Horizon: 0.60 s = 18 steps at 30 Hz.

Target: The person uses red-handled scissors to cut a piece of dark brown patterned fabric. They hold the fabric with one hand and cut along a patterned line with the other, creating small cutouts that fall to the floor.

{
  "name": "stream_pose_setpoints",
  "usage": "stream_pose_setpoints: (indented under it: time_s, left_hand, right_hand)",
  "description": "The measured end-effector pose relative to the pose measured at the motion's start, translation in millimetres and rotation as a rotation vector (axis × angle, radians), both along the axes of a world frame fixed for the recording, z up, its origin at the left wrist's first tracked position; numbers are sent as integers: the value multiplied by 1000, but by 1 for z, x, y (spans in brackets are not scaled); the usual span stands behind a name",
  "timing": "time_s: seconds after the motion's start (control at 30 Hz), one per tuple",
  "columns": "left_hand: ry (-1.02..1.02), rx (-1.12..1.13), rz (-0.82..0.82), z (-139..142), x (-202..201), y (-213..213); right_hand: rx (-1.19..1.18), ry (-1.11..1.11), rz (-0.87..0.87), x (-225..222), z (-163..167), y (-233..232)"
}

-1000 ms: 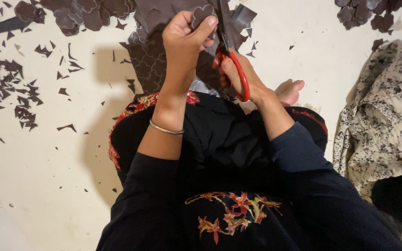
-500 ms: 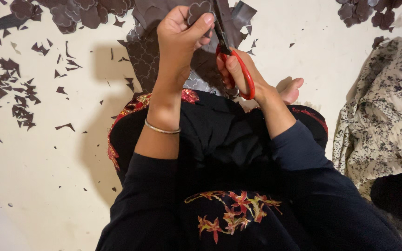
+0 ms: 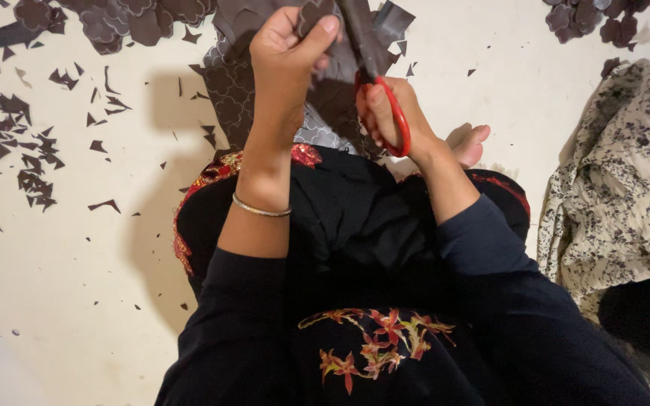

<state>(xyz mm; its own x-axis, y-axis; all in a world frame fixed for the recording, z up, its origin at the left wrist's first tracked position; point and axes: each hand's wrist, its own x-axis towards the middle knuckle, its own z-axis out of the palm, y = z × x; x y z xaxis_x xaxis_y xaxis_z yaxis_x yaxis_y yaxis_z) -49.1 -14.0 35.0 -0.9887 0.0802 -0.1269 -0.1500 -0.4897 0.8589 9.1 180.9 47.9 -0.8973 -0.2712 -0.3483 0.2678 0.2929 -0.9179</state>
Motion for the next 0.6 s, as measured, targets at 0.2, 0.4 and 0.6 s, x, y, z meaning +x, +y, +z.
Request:
stream_pose_setpoints:
  time_s: [0.2, 0.4, 0.6]
  left_hand:
    - [-113, 179, 83, -9, -4, 3]
    - [-173, 304, 72, -12, -3, 6]
    - [-103, 331, 79, -17, -3, 9]
  right_hand:
    - [-64, 44, 8, -1, 0, -1]
    - [-8, 55, 105, 0, 3, -7]
    - [58, 103, 140, 1, 8, -11]
